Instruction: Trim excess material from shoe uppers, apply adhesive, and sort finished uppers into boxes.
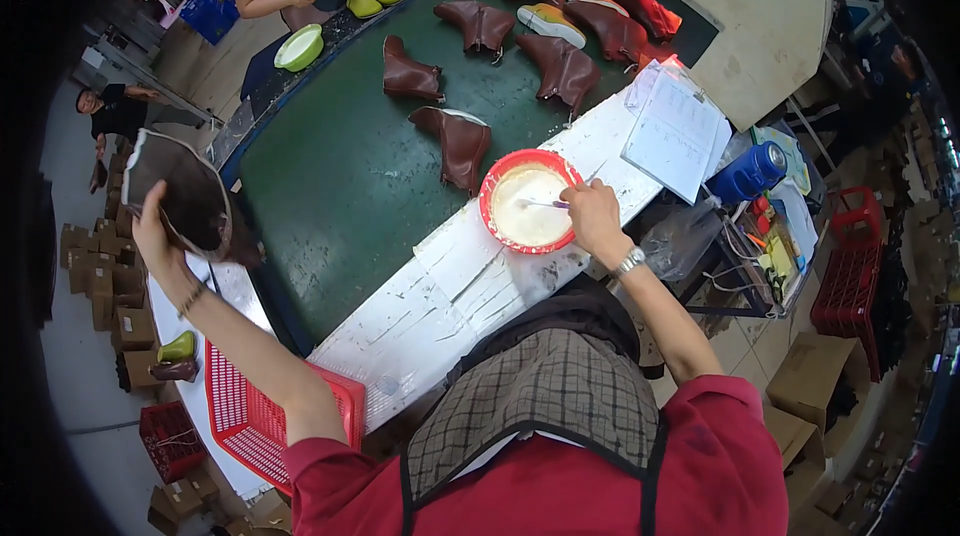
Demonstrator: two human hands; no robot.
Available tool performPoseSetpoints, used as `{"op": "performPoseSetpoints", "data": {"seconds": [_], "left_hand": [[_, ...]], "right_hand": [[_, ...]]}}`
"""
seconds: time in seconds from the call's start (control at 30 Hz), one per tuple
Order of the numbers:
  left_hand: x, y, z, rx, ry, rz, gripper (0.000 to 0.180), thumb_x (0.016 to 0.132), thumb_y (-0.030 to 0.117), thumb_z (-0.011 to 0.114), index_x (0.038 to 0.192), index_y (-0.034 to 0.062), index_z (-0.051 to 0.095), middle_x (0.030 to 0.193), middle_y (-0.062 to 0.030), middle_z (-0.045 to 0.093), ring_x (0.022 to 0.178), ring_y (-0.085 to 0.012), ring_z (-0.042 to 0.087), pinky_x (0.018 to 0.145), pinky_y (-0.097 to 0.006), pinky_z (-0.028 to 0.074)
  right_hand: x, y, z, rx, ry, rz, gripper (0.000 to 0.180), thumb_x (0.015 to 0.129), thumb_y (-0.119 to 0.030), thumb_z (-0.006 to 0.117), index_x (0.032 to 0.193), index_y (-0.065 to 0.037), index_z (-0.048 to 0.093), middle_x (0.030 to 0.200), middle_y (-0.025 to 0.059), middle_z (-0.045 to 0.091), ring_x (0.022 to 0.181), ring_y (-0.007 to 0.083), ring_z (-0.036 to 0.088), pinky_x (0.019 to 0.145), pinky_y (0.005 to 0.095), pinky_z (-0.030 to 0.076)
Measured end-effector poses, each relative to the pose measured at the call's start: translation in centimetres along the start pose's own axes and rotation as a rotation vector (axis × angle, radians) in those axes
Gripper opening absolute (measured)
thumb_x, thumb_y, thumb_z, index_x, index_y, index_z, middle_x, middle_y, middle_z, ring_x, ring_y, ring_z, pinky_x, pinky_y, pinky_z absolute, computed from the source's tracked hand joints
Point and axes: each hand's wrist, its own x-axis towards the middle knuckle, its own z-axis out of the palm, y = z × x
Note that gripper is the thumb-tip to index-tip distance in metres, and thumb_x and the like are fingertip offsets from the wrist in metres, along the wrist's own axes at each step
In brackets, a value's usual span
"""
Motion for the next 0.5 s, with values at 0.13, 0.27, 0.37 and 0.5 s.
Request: {"op": "performPoseSetpoints", "data": {"seconds": [0.13, 0.27, 0.37, 0.5], "left_hand": [[-10.7, -2.7, 4.6, 0.081, -0.325, -0.164, 0.039, 0.080, 0.006, 0.075, 0.115, -0.0052, 0.064, 0.104, -0.0113, 0.070, 0.089, -0.0196, 0.069, 0.079, -0.032, 0.057], [-18.9, -8.3, 6.5, 0.209, -0.590, -0.478, 0.043, 0.077, 0.013, 0.080, 0.111, -0.0061, 0.063, 0.097, -0.0070, 0.068, 0.082, -0.0142, 0.063, 0.073, -0.030, 0.052], [-22.8, -10.0, 10.2, 0.027, -0.677, -0.542, 0.030, 0.080, 0.010, 0.077, 0.104, -0.0025, 0.064, 0.079, 0.0021, 0.062, 0.061, -0.0079, 0.054, 0.053, -0.025, 0.043], [-22.6, -9.7, 11.4, 0.131, -0.830, -0.695, 0.033, 0.082, 0.008, 0.074, 0.111, -0.0028, 0.064, 0.089, -0.0002, 0.066, 0.072, -0.0088, 0.058, 0.064, -0.025, 0.048]], "right_hand": [[-2.3, 0.9, -2.7, 0.261, 0.112, 0.112, 0.015, 0.088, -0.007, 0.060, 0.099, -0.003, 0.070, 0.092, 0.0161, 0.061, 0.084, 0.0376, 0.064, 0.075, 0.0443, 0.053], [-4.6, 2.8, -0.5, 0.267, 0.095, 0.151, 0.013, 0.090, -0.012, 0.064, 0.098, -0.004, 0.071, 0.090, 0.0162, 0.062, 0.081, 0.0369, 0.064, 0.072, 0.0445, 0.052], [-4.9, 1.8, -1.9, 0.381, 0.139, 0.214, 0.013, 0.090, -0.015, 0.066, 0.096, -0.005, 0.072, 0.085, 0.0147, 0.063, 0.078, 0.0353, 0.064, 0.069, 0.0434, 0.051], [-5.5, 2.3, -1.1, 0.361, 0.166, 0.252, 0.016, 0.091, -0.021, 0.068, 0.094, -0.006, 0.074, 0.082, 0.0136, 0.063, 0.075, 0.0332, 0.065, 0.067, 0.0416, 0.050]]}}
